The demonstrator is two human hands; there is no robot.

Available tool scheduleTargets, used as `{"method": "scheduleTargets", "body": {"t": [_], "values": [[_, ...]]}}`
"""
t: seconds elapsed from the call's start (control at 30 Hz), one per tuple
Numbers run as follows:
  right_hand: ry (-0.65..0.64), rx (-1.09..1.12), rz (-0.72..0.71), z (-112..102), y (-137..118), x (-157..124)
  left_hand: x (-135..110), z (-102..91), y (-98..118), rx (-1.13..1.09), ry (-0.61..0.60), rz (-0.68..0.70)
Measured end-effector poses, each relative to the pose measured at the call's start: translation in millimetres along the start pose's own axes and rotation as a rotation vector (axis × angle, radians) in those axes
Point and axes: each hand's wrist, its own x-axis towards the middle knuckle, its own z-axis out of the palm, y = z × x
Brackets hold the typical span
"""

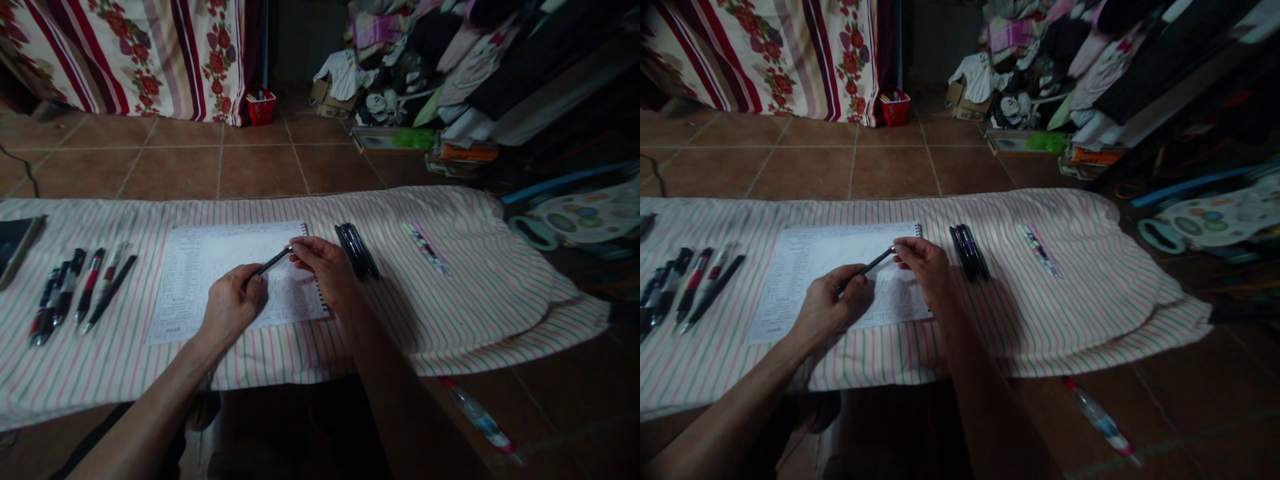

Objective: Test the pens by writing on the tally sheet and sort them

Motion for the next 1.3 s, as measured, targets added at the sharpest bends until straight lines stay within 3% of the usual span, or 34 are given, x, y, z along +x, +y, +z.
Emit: {"method": "scheduleTargets", "body": {"t": [0.5,1.3], "values": [[-0.037,-0.137,-0.140,-1.9,3.5,2.9,2.5,-1.6,-0.6,0.012,-0.011,0.008],[-0.129,-0.305,-0.178,-10.0,5.3,1.6,2.8,-6.9,-4.0,0.001,-0.016,0.097]]}}
